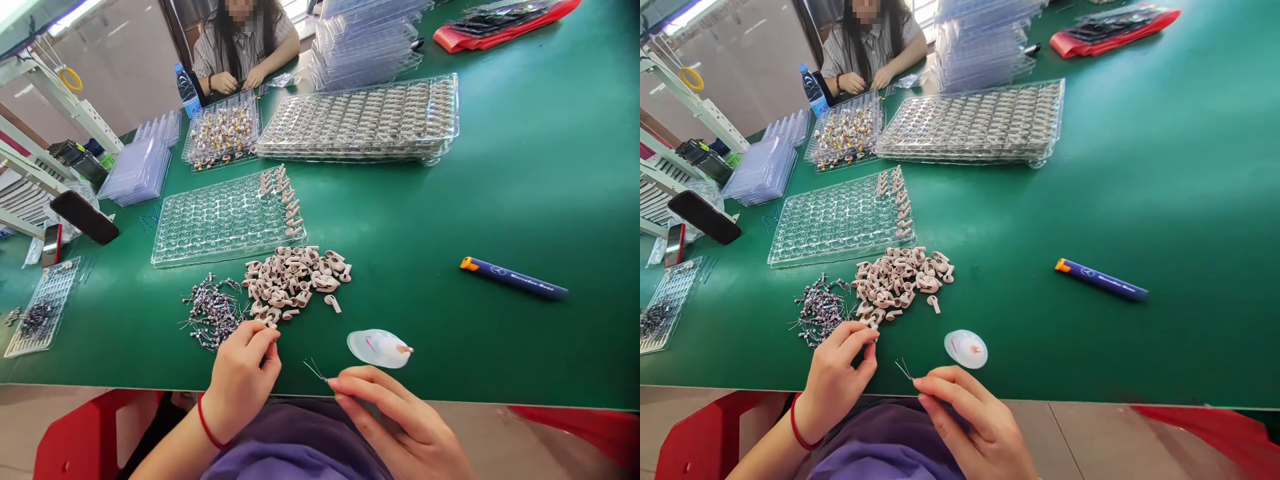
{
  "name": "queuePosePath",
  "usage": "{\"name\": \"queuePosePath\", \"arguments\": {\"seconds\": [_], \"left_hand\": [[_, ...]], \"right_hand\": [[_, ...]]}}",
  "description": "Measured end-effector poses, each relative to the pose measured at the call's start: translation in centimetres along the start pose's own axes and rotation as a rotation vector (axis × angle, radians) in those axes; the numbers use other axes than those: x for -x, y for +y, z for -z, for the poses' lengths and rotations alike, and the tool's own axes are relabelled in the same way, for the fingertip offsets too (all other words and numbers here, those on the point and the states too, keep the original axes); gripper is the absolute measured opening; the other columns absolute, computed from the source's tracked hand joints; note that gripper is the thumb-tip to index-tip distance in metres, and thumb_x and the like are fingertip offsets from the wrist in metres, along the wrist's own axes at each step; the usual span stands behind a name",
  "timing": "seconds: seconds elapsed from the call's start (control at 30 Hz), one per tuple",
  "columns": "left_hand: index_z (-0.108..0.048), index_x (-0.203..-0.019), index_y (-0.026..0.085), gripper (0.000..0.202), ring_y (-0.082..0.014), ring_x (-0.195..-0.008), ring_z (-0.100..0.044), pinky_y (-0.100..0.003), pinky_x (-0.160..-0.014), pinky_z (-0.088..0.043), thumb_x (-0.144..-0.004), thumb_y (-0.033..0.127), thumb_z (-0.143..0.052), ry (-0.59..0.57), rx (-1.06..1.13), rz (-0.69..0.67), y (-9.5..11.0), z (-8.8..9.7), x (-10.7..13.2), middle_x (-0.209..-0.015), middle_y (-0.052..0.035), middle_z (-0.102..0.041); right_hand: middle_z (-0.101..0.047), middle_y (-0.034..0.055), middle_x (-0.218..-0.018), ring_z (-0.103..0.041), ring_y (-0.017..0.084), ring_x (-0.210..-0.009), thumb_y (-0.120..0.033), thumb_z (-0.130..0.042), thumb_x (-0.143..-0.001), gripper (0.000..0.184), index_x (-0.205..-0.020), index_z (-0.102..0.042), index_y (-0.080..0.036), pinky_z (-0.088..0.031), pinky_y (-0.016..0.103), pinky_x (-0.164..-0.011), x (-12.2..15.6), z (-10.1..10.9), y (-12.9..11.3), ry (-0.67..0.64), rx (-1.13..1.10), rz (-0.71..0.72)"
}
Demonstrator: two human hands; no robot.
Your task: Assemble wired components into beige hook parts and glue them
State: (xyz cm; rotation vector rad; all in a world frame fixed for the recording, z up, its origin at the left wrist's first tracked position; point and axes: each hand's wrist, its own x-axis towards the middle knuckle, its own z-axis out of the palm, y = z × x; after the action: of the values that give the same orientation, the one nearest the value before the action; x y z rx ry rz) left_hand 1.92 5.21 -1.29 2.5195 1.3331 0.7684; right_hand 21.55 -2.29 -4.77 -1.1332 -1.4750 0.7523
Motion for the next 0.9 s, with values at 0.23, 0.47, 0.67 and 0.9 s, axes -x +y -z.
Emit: {"name": "queuePosePath", "arguments": {"seconds": [0.23,0.47,0.67,0.9], "left_hand": [[-0.066,-0.091,0.015,0.017,-0.0165,-0.071,-0.067,-0.025,-0.064,-0.057,-0.084,0.003,-0.056,0.01,-0.047,0.005,-0.2,-0.3,0.0,-0.085,-0.006,-0.068],[-0.067,-0.088,0.018,0.015,-0.0155,-0.076,-0.07,-0.024,-0.069,-0.058,-0.086,0.005,-0.058,-0.005,0.122,0.034,-0.5,-0.6,0.1,-0.089,-0.0056,-0.072],[-0.068,-0.088,0.018,0.016,-0.0137,-0.07,-0.067,-0.022,-0.064,-0.057,-0.087,0.009,-0.056,-0.002,0.08,0.031,-0.1,-0.7,-0.3,-0.083,-0.0046,-0.069],[-0.066,-0.085,0.019,0.019,-0.0134,-0.071,-0.068,-0.021,-0.063,-0.057,-0.089,0.008,-0.051,0.003,0.027,-0.052,0.2,-1.6,-0.1,-0.085,-0.005,-0.069]], "right_hand": [[-0.069,0.0011,-0.085,-0.069,0.011,-0.073,-0.01,-0.065,-0.083,0.021,-0.097,-0.069,-0.025,-0.057,0.014,-0.068,-0.2,-0.8,0.2,0.028,-0.05,-0.045],[-0.071,-0.0003,-0.084,-0.07,0.01,-0.073,-0.012,-0.066,-0.083,0.017,-0.092,-0.068,-0.026,-0.058,0.012,-0.07,-0.2,-0.5,-0.1,0.076,-0.051,-0.067],[-0.073,0.0014,-0.083,-0.071,0.012,-0.073,-0.013,-0.066,-0.083,0.013,-0.09,-0.069,-0.024,-0.059,0.014,-0.068,-0.1,-0.5,-0.2,0.094,-0.056,-0.078],[-0.073,0.0036,-0.081,-0.071,0.014,-0.07,-0.018,-0.066,-0.085,0.007,-0.088,-0.07,-0.023,-0.06,0.017,-0.065,-0.1,-0.3,-0.5,0.11,-0.039,-0.085]]}}
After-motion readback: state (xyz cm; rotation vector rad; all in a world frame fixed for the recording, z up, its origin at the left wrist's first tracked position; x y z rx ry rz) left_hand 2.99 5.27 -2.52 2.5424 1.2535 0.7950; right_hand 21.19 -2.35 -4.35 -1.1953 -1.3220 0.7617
